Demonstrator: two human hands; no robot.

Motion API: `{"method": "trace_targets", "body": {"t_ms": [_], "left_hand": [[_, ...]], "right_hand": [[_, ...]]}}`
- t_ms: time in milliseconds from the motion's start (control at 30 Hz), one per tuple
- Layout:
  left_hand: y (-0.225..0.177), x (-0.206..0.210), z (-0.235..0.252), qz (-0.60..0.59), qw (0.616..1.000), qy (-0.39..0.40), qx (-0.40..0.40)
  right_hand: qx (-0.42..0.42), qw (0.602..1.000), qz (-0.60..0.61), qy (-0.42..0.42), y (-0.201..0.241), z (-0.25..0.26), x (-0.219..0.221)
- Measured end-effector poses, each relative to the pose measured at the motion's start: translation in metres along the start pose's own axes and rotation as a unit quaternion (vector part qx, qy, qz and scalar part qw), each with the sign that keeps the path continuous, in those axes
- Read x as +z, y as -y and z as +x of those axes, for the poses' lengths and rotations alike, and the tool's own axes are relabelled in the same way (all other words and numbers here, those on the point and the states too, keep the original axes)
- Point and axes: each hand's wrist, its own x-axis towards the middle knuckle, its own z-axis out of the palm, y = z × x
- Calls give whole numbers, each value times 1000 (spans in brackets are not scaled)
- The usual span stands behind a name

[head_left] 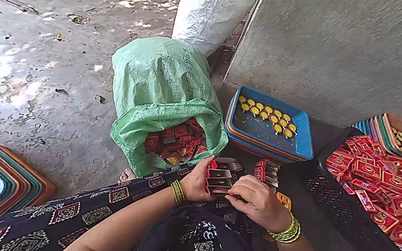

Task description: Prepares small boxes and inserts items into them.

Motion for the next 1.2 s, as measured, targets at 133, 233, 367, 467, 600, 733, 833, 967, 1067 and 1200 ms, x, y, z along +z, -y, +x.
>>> {"method": "trace_targets", "body": {"t_ms": [133, 233, 367, 467, 600, 733, 833, 967, 1067, 1200], "left_hand": [[-3, -2, -2, 8, 1000, 2, 12], [-2, -2, 0, 19, 999, 10, 36], [3, 0, 2, 11, 998, 11, 60], [4, 2, 0, 22, 998, 9, 61], [1, 1, -1, 40, 997, 7, 65], [-2, 1, -1, 27, 997, 26, 66], [-8, 2, 0, 15, 997, 39, 67], [-15, 8, -1, -36, 993, 61, 97], [-29, 16, -2, -96, 988, 73, 96], [-52, 27, -1, -191, 976, 69, 72]], "right_hand": [[59, 995, 45, -63, -9, -2, -14], [116, 988, 71, -68, -22, -6, -21], [135, 977, 165, -14, -22, -4, -6], [144, 976, 162, 8, -14, 4, 9], [167, 981, 65, 68, -5, 18, 12], [187, 977, 4, 100, 2, 19, 13], [195, 975, -15, 107, 9, 12, 12], [198, 979, 27, 49, 13, -10, 5], [189, 978, 85, 15, 8, -31, -3], [191, 964, 181, -36, -3, -63, -19]]}}
